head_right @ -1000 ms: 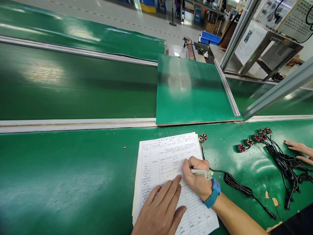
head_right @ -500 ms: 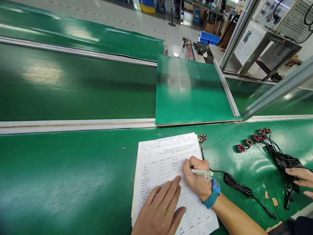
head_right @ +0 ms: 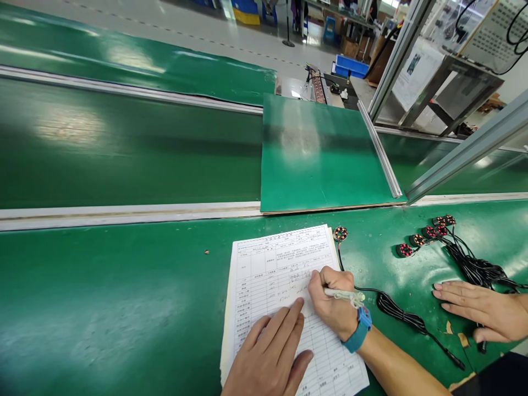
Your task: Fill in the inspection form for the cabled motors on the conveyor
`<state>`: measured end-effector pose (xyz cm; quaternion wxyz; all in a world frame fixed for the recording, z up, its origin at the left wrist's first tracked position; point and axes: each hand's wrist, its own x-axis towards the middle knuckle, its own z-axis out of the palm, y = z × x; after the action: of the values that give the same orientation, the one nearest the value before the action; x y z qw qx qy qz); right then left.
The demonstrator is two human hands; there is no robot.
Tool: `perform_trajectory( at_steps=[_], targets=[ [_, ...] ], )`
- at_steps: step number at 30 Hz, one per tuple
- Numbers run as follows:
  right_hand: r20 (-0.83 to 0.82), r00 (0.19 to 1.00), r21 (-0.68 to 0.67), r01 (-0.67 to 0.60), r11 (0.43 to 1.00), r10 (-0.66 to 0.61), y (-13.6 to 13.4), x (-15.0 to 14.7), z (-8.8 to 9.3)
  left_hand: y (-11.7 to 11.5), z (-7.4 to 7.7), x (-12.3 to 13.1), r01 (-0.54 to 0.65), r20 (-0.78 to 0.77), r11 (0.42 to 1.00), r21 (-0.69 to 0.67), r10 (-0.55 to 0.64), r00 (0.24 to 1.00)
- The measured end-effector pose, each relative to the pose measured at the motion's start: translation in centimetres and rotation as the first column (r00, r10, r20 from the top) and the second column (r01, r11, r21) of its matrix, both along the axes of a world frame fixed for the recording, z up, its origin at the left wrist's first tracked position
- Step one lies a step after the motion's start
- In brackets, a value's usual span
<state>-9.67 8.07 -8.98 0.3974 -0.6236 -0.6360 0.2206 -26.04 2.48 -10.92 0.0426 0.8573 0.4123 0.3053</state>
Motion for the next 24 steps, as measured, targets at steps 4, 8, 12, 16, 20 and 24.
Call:
perform_trajectory(
  at_steps=[4, 8, 12, 16, 20, 24],
  targets=[
    [0.018, 0.999, -0.010, 0.031, 0.999, -0.030, -0.09, 0.09, -0.26, -0.09, -0.22, -0.03, -0.007, 0.003, 1.000, 0.001, 0.007, 1.000],
    [0.029, 0.998, 0.008, 0.052, 0.999, -0.053, -0.07, 0.05, -0.40, -0.06, -0.35, 0.00, -0.001, 0.003, 1.000, 0.009, 0.001, 1.000],
    [0.023, 0.997, -0.001, 0.069, 0.998, -0.069, 0.04, -0.02, -0.16, -0.06, -0.33, 0.01, 0.000, 0.005, 1.000, 0.006, 0.000, 1.000],
    [0.038, 0.997, 0.030, 0.062, 0.998, -0.063, 0.15, -0.16, 0.12, -0.05, -0.24, -0.03, 0.001, 0.005, 1.000, 0.001, -0.001, 1.000],
    [0.031, 0.997, 0.016, 0.073, 0.997, -0.073, 0.06, -0.11, -0.04, 0.05, -0.13, -0.02, 0.005, 0.010, 1.000, 0.002, -0.005, 1.000],
    [0.031, 0.997, 0.015, 0.076, 0.997, -0.077, -0.04, 0.03, -0.31, 0.10, -0.01, -0.03, 0.009, -0.006, 1.000, -0.009, -0.009, 1.000]
  ],
)
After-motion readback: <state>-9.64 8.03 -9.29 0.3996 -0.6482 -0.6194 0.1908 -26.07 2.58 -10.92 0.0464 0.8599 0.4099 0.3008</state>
